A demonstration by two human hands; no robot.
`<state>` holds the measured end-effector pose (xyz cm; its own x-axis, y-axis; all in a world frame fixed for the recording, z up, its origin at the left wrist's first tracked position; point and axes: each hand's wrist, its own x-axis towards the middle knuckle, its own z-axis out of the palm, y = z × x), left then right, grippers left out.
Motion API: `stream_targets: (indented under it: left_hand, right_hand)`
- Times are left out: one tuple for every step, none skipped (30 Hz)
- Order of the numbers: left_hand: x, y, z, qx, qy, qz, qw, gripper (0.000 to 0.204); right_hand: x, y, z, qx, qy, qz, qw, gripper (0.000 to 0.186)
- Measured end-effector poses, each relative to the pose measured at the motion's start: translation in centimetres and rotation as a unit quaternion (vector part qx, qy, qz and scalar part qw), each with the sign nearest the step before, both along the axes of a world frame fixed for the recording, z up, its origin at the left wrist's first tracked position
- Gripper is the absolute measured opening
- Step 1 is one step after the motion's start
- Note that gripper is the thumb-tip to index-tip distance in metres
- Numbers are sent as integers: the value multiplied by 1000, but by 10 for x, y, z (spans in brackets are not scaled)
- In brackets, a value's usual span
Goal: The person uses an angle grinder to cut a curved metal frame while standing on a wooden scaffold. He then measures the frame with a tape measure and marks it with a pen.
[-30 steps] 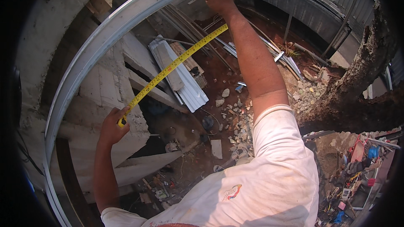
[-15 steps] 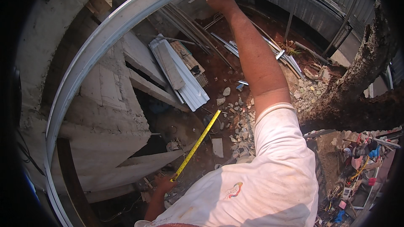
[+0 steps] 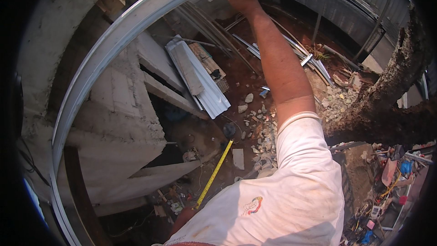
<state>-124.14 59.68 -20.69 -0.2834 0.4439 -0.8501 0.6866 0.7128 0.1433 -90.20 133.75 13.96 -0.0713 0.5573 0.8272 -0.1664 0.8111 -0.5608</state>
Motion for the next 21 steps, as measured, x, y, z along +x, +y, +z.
stream_targets:
  left_hand:
    - [2, 2, 4, -7, 4, 14, 1000, 66]
    - [2, 3, 7, -14, 8, 27, 1000, 66]
    - [2, 3, 5, -6, 5, 22, 1000, 66]
    - [1, 4, 5, 2, 2, 17, 1000, 66]
    - [0, 2, 2, 10, 0, 12, 1000, 66]
    - [0, -1, -1, 22, -7, 12, 1000, 65]
    - [1, -2, -5, 34, -15, 12, 999, 65]
    - [0, -3, -8, 47, -23, 11, 999, 64]
    - [0, -5, -11, 55, -25, 10, 998, 64]
    - [2, -4, -13, 64, -27, 9, 998, 63]
    - [4, -4, -14, 72, -30, 8, 997, 62]
    - [5, -3, -14, 55, -27, 10, 998, 62]
    - [5, 1, -15, 41, -25, 10, 999, 62]
    - [5, 5, -15, 27, -22, 10, 999, 62]
    - [5, 8, -14, 44, -15, -8, 999, 61]
    - [4, 8, -14, 60, -8, -24, 998, 61]
    - [3, 10, -14, 58, -9, -25, 998, 61]
    - [2, 12, -15, 55, -11, -26, 998, 61]
    - [1, 12, -18, 33, -20, -8, 999, 60]
    - [-1, 6, -24, 9, -30, 10, 999, 60]
    - [-4, -1, -28, 46, -42, 10, 998, 59]
  right_hand:
    - [1, -1, 0, 0, -13, -19, 1000, 12]
    - [2, -2, 1, 0, -26, -39, 999, 12]
    - [2, -2, 1, 5, -27, -37, 999, 12]
    - [2, -2, 2, 10, -28, -36, 999, 13]
    - [2, -2, 2, 15, -28, -33, 999, 13]
    - [1, -1, 1, 20, -35, -42, 998, 14]
    - [1, 0, 1, 26, -43, -53, 997, 14]
    - [1, 1, 2, 31, -50, -63, 996, 15]
    - [2, 1, 1, 9, -55, -60, 997, 15]
    - [2, -1, 1, -12, -60, -58, 996, 15]
    - [2, -4, 2, -34, -66, -55, 996, 15]
    - [1, -3, 2, -29, -72, -59, 995, 15]
    - [2, 0, 2, -21, -77, -65, 995, 16]
    - [3, 2, 2, -14, -83, -71, 994, 16]
    - [6, 3, 3, -11, -77, -62, 995, 17]
    - [7, 1, 5, -9, -70, -52, 996, 17]
    - [9, -3, 7, -7, -64, -42, 997, 18]
    - [13, -7, 9, -2, -45, -49, 998, 17]
    - [15, -16, 11, 4, -24, -53, 998, 16]
    - [18, -27, 10, 8, -3, -56, 998, 16]
    - [21, -43, 5, 5, 26, -44, 999, 16]
